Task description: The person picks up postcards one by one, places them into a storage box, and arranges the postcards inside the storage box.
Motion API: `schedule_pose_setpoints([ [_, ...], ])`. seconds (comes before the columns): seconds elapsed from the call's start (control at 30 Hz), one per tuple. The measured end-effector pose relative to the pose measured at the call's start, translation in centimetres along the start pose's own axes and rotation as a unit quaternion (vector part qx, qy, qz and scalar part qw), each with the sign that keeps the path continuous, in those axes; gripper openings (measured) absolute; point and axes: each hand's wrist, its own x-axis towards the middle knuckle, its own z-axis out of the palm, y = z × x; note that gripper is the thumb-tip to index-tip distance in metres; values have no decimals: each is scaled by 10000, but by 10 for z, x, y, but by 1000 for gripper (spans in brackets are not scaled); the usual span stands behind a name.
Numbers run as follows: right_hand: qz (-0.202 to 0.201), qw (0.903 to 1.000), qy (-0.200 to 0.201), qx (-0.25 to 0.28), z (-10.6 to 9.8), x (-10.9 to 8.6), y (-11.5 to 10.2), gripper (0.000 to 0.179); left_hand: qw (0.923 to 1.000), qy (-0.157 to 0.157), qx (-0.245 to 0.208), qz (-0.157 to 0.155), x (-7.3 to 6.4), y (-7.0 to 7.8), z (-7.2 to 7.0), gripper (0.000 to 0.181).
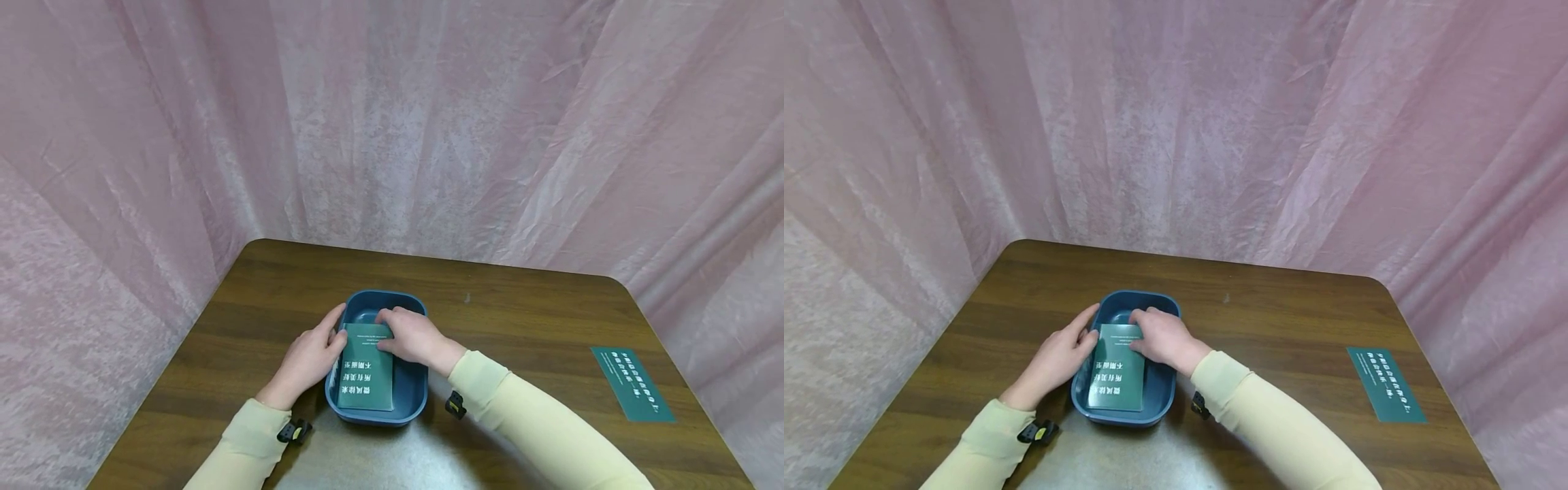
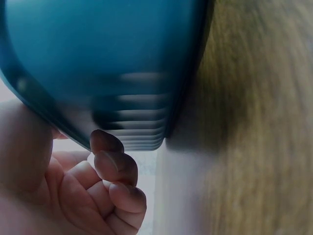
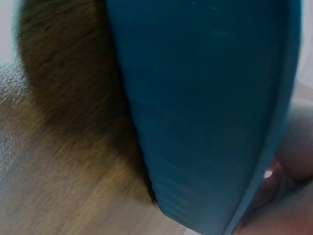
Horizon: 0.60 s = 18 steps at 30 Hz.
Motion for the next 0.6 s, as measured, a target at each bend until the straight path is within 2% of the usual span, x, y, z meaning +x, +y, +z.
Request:
schedule_pose_setpoints([
  [0.2,7,9981,51,-616,8,4,-1,38,10000,46,39,32,0,-1,1,63],
  [0.6,15,9953,-67,-969,12,10,0,40,9999,117,55,107,-1,0,0,61],
])
